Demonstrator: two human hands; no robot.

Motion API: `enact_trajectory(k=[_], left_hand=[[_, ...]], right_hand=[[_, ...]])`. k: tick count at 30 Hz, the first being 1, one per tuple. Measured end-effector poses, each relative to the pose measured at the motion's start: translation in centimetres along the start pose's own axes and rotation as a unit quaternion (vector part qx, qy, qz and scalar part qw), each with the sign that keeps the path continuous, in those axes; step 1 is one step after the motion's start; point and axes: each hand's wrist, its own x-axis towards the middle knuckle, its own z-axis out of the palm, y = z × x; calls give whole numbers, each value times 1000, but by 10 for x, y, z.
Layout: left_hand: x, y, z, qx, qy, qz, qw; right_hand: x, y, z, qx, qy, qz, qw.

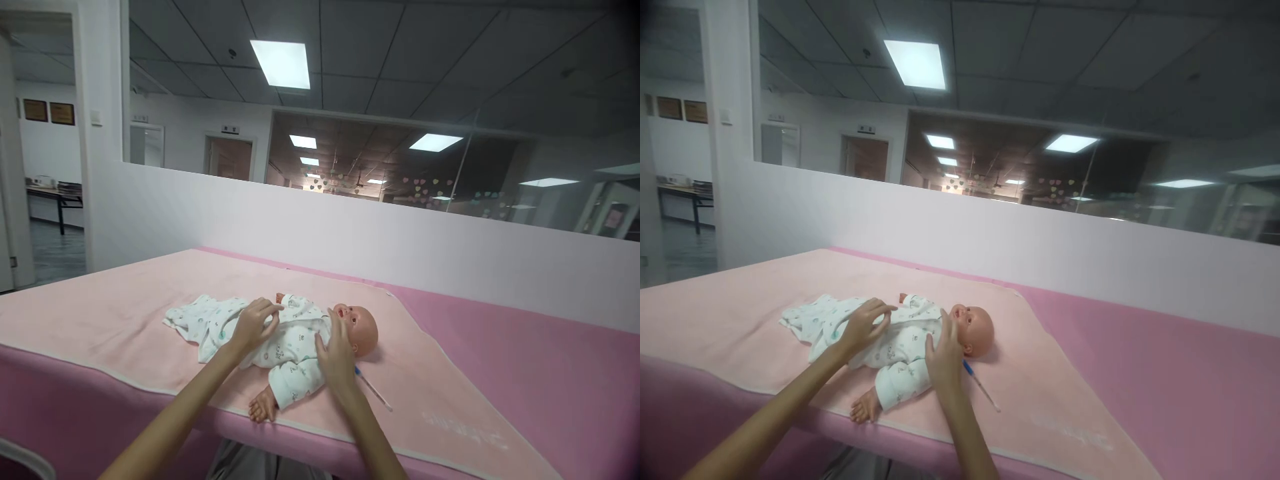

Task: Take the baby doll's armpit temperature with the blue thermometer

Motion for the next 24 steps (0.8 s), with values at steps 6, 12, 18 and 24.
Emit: enact_trajectory(k=[6,12,18,24], left_hand=[[54,18,30,-115,-25,-54,992],[46,3,79,-198,-256,-83,943],[35,-6,87,-311,-227,-165,908],[35,-10,81,-418,-110,-317,844]], right_hand=[[-67,69,-56,-83,73,149,983],[-98,123,-80,-126,-63,153,978],[-90,100,-78,-181,-89,160,966],[-77,80,-85,-184,-106,212,954]])
